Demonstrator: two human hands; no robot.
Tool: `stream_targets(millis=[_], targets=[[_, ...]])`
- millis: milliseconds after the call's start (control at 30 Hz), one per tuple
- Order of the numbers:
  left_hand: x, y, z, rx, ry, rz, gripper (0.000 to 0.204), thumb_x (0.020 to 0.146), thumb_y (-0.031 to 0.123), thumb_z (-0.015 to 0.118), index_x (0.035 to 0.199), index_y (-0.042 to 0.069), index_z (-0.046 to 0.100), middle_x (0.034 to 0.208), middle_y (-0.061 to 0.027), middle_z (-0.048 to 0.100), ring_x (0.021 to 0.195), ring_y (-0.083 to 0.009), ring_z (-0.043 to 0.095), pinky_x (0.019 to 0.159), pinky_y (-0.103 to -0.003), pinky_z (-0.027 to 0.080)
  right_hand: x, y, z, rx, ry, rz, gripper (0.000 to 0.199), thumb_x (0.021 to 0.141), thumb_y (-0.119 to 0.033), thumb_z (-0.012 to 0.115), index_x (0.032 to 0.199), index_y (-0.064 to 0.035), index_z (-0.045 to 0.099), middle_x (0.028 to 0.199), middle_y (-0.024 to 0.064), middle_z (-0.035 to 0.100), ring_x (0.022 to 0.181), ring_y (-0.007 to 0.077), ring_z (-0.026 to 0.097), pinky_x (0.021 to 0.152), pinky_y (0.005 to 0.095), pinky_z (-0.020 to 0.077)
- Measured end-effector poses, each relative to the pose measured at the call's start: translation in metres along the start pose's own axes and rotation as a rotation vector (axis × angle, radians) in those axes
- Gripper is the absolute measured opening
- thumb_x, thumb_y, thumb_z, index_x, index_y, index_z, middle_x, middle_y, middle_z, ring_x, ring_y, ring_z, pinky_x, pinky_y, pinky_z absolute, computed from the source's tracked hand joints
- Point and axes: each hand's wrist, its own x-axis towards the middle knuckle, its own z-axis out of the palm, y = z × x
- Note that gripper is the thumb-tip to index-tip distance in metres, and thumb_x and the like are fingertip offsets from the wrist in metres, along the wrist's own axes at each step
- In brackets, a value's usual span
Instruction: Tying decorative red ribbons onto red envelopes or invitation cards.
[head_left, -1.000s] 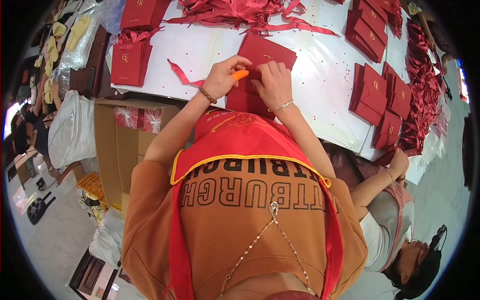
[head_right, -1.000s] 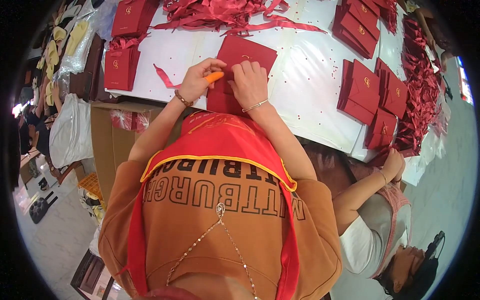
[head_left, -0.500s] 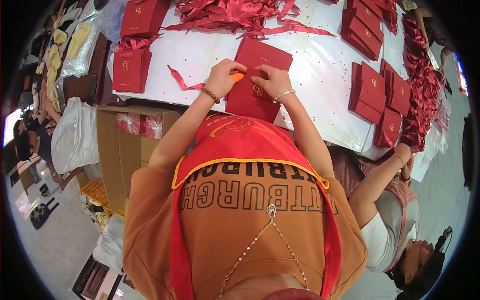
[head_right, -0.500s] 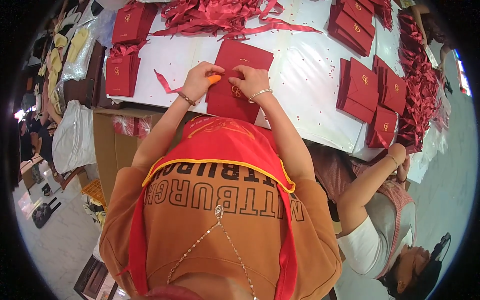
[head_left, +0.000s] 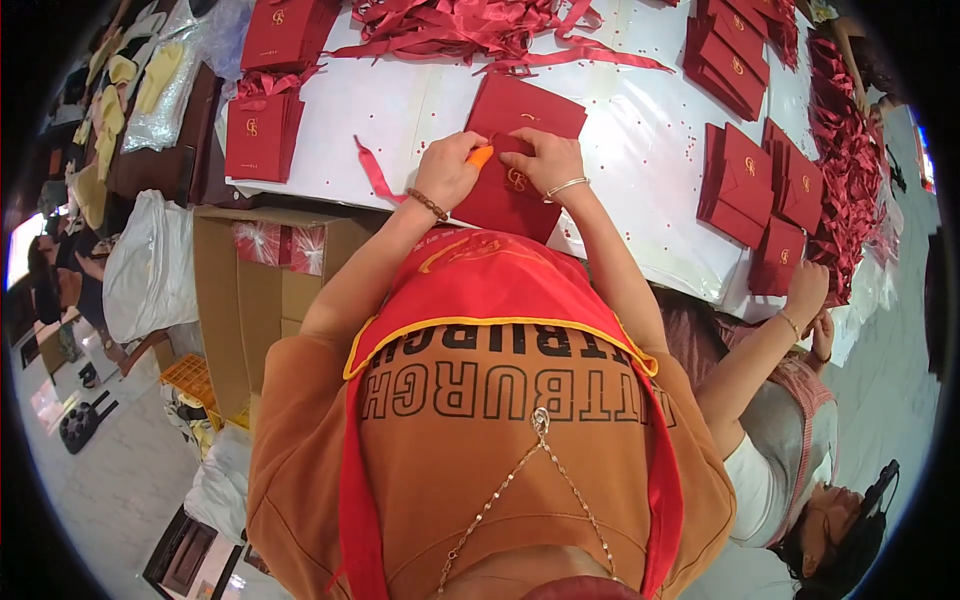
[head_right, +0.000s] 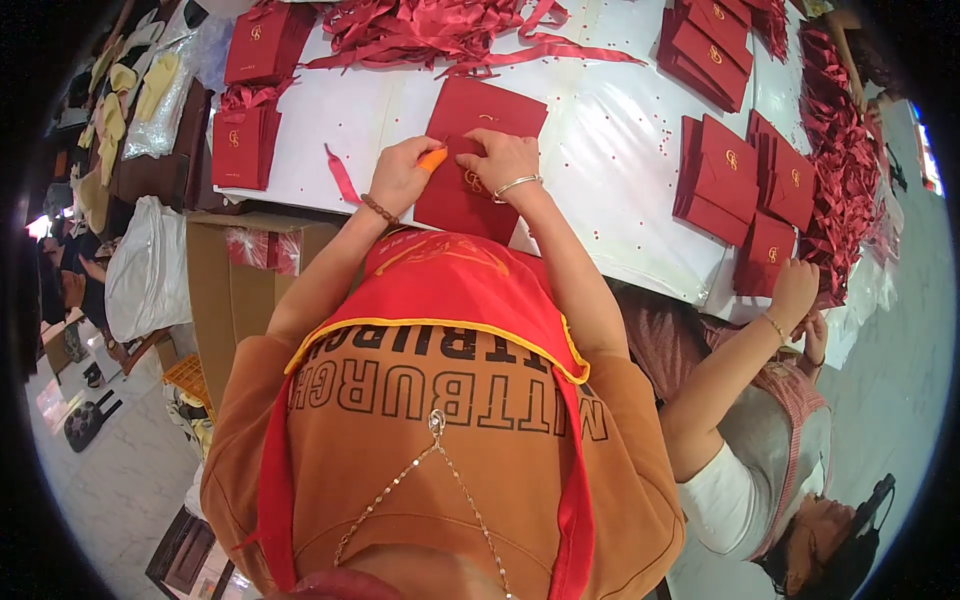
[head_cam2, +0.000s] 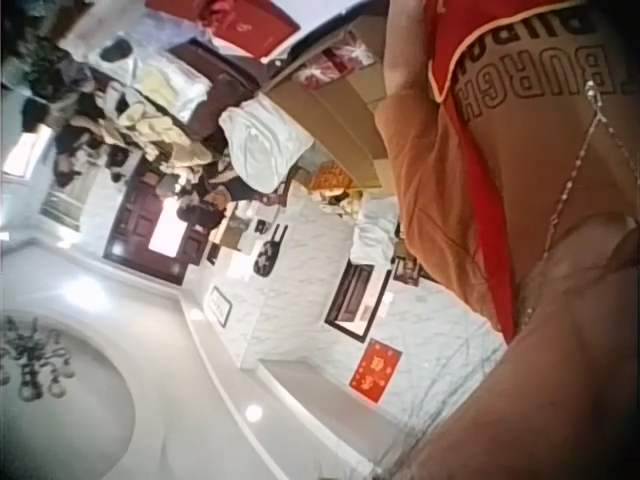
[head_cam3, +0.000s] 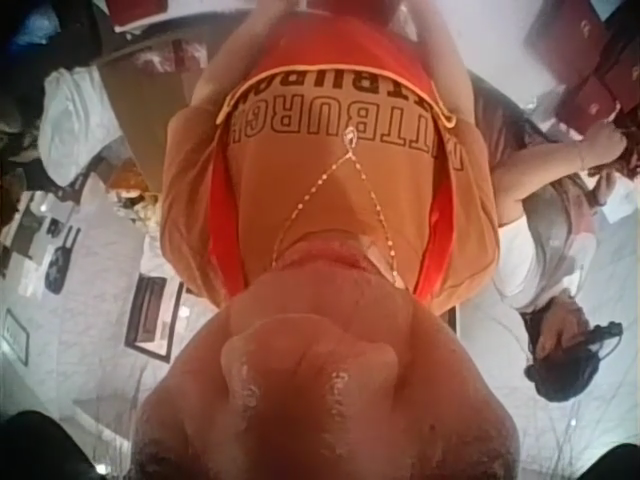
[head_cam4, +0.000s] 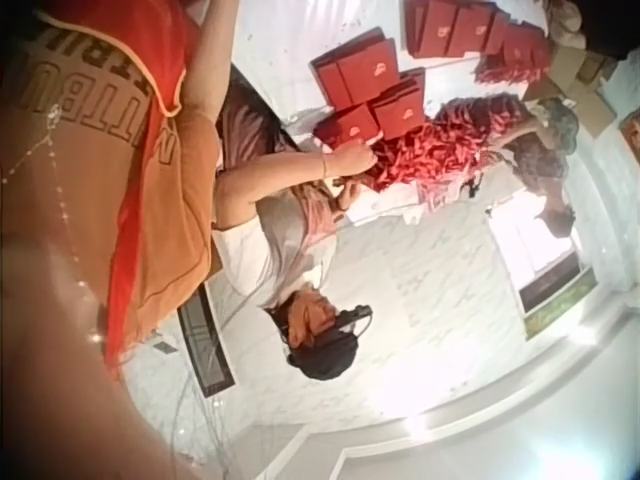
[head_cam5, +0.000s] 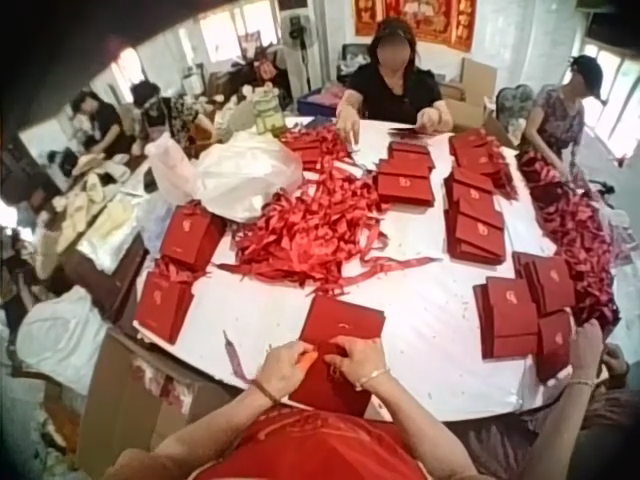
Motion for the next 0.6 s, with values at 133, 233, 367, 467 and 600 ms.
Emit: stream_targets(millis=[133, 233, 367, 467, 600], targets=[[-0.002, 0.010, -0.003, 0.161, -0.074, 0.062, 0.016, 0.078, 0.014, 0.047, 0.085, 0.004, 0.058, 0.078, -0.0174, 0.059, 0.074, -0.0342, 0.056, 0.066, -0.042, 0.044, -0.001, 0.002, -0.001, 0.008, 0.015, -0.002, 0.032, 0.071, -0.037, 0.062, 0.096, -0.0173, 0.063, 0.078, 0.0081, 0.063, 0.077, 0.0248, 0.058, 0.072, 0.0345, 0.0336], [0.002, 0.013, -0.004, 0.248, -0.264, -0.019, 0.020, 0.079, 0.018, 0.043, 0.087, 0.005, 0.057, 0.078, -0.0163, 0.060, 0.075, -0.0352, 0.055, 0.066, -0.044, 0.042, -0.004, 0.000, -0.005, 0.032, 0.023, -0.004, 0.031, 0.071, -0.036, 0.062, 0.096, -0.0177, 0.063, 0.077, 0.0076, 0.063, 0.077, 0.0242, 0.058, 0.072, 0.0337, 0.0329], [0.008, 0.011, -0.006, 0.096, -0.324, -0.096, 0.022, 0.077, 0.021, 0.044, 0.079, 0.003, 0.058, 0.074, -0.0156, 0.059, 0.072, -0.0329, 0.056, 0.063, -0.041, 0.042, -0.007, -0.004, -0.007, 0.045, 0.026, -0.033, 0.030, 0.072, -0.033, 0.062, 0.098, -0.0192, 0.062, 0.076, 0.0073, 0.063, 0.077, 0.0235, 0.058, 0.073, 0.0335, 0.0320], [0.014, 0.003, -0.014, -0.073, -0.424, -0.224, 0.024, 0.076, 0.022, 0.046, 0.072, 0.003, 0.059, 0.068, -0.0124, 0.059, 0.065, -0.0260, 0.055, 0.059, -0.035, 0.041, -0.006, -0.005, -0.004, 0.043, 0.030, -0.077, 0.028, 0.072, -0.031, 0.061, 0.098, -0.0196, 0.061, 0.076, 0.0068, 0.063, 0.078, 0.0229, 0.058, 0.074, 0.0339, 0.0316], [0.020, 0.012, -0.015, -0.250, -0.459, -0.383, 0.022, 0.076, 0.020, 0.048, 0.068, 0.002, 0.058, 0.061, -0.0046, 0.055, 0.057, -0.0123, 0.048, 0.054, -0.026, 0.036, -0.007, -0.003, -0.009, 0.065, 0.052, -0.099, 0.026, 0.073, -0.029, 0.061, 0.096, -0.0177, 0.061, 0.077, 0.0072, 0.063, 0.075, 0.0237, 0.059, 0.072, 0.0339, 0.0352]])
